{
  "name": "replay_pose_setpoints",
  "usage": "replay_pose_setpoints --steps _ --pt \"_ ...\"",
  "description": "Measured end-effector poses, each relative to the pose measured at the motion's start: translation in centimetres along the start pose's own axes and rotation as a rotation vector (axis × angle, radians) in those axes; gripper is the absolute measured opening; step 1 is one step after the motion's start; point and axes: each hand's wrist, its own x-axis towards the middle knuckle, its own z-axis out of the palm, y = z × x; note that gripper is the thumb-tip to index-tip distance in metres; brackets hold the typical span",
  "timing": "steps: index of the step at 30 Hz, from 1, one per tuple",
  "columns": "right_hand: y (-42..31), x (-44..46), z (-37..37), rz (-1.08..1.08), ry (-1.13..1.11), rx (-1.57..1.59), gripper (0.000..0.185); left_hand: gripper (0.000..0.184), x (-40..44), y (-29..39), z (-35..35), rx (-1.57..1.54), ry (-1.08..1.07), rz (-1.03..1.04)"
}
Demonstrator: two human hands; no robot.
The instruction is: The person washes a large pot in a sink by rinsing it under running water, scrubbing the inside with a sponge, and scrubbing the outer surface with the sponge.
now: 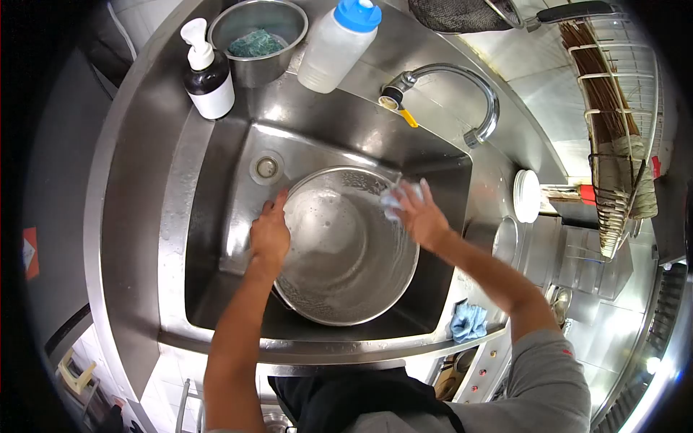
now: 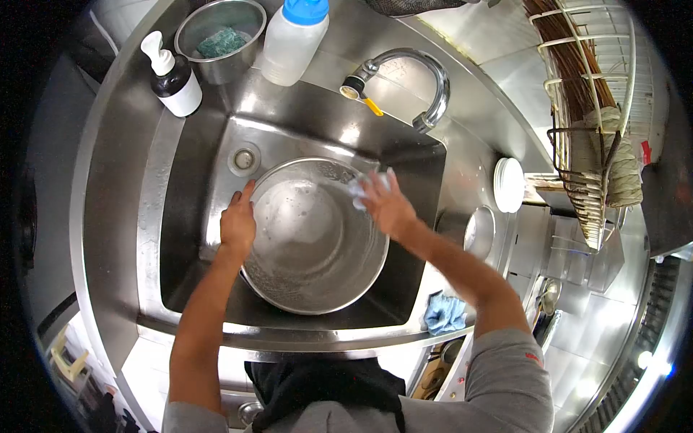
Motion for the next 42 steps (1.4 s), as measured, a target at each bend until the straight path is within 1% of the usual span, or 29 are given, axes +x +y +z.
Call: replay_pose_setpoints --steps 1,4,5,6,8,9,11,12,14,15,17,18,20,21,22,24,25,27,29,30,31,32,33,35,37,38,40,41,42 --pt "-1.7 -0.4 -0.4 0.041 -0.120 -0.014 0.044 0.054 0.9 -0.4 -0.1 0.027 -0.023 0.057" --pt "-11.2 -2.1 -0.7 -0.175 -0.590 0.266 0.050 0.053 3.9 0.6 -1.2 0.077 -0.068 0.194" --pt "-15.1 -2.1 -0.5 -0.052 -0.593 0.570 0.051 0.053 4.2 1.0 -1.4 0.108 -0.101 0.265" --pt "-19.1 -1.4 2.1 -0.031 -0.573 0.997 0.057 0.053 3.9 1.4 -1.3 0.103 -0.098 0.259" --pt "-24.1 0.9 2.0 0.030 -0.349 1.438 0.062 0.052 3.7 2.1 -1.4 0.070 0.028 0.267" --pt "-23.7 0.7 1.4 0.028 -0.347 1.449 0.062 0.052 3.0 1.6 -1.3 0.079 0.022 0.268" --pt "-20.5 -1.1 -0.2 -0.020 -0.434 1.297 0.064 0.053 -0.3 0.1 -0.5 0.093 0.059 0.036" --pt "-18.6 -2.2 4.9 -0.142 -0.412 1.094 0.061 0.053 -2.1 0.1 -0.2 0.092 0.044 0.035" --pt "-11.0 -3.0 4.7 -0.051 -0.399 0.633 0.044 0.054 -4.7 0.5 -0.2 0.002 0.049 -0.196" --pt "-6.9 -2.0 2.5 -0.212 -0.456 0.268 0.041 0.054 -4.9 0.5 0.2 0.008 0.052 -0.199" --pt "-4.7 -1.1 5.3 0.008 -0.050 -0.038 0.044 0.057 -5.2 0.6 1.5 -0.045 0.056 -0.185" --pt "-6.3 -0.9 7.4 0.014 -0.050 -0.037 0.044 0.058 -5.2 0.9 1.3 -0.060 0.048 -0.192" --pt "-12.3 -1.3 10.9 0.087 -0.464 0.232 0.035 0.058 -4.9 0.7 1.8 -0.066 0.055 -0.178" --pt "-14.5 -2.3 7.1 0.076 -0.565 0.500 0.041 0.058 -4.8 0.5 2.0 -0.069 0.059 -0.175" --pt "-16.9 -2.1 6.8 -0.126 -0.555 0.821 0.050 0.058 -4.6 0.7 1.8 -0.071 0.065 -0.177" --pt "-17.5 -1.3 0.7 -0.191 -0.557 1.412 0.055 0.057 -4.4 1.0 1.4 -0.045 0.021 -0.127" --pt "-17.5 -1.5 1.1 -0.190 -0.554 1.417 0.055 0.057 -4.1 0.9 1.3 -0.040 0.019 -0.123" --pt "-16.7 -3.0 3.3 -0.366 -0.461 1.560 0.055 0.057 -3.0 0.8 1.2 0.003 -0.018 -0.068" --pt "-13.0 -4.7 8.8 -0.452 -0.387 1.055 0.059 0.056 -2.3 1.4 0.5 -0.012 -0.044 -0.056" --pt "-7.7 -4.4 3.7 -0.375 -0.504 0.770 0.059 0.055 -2.1 1.6 0.4 -0.028 -0.070 -0.054" --pt "-4.8 -2.7 1.6 -0.127 -0.663 0.645 0.056 0.055 -2.0 1.5 0.9 -0.023 -0.073 -0.053" --pt "-3.7 -0.6 5.0 -0.117 -0.587 0.262 0.046 0.052 -2.0 1.2 1.8 0.002 -0.032 -0.008" --pt "-2.7 1.4 5.2 -0.172 -0.441 0.050 0.044 0.049 -1.9 0.8 2.1 0.032 0.013 0.034" --pt "-2.8 6.8 8.0 -0.226 -0.265 -0.156 0.043 0.047 -1.9 1.6 1.0 0.068 -0.002 -0.016" --pt "-5.7 13.0 15.4 -0.030 0.177 -0.089 0.036 0.047 -1.6 1.7 0.5 0.002 -0.049 -0.055" --pt "-6.9 14.8 15.2 -0.028 0.192 -0.088 0.036 0.048 -1.7 1.9 0.3 -0.017 -0.052 -0.065" --pt "-10.6 18.4 13.7 0.317 0.124 0.547 0.042 0.047 -1.8 1.9 0.8 -0.027 -0.071 -0.087" --pt "-13.3 20.4 14.0 0.308 0.144 0.554 0.042 0.047 -2.1 2.2 0.8 -0.022 -0.079 -0.083" --pt "-16.5 22.2 15.3 0.571 0.257 0.783 0.047 0.047 -2.3 2.5 0.7 -0.007 -0.073 -0.086"
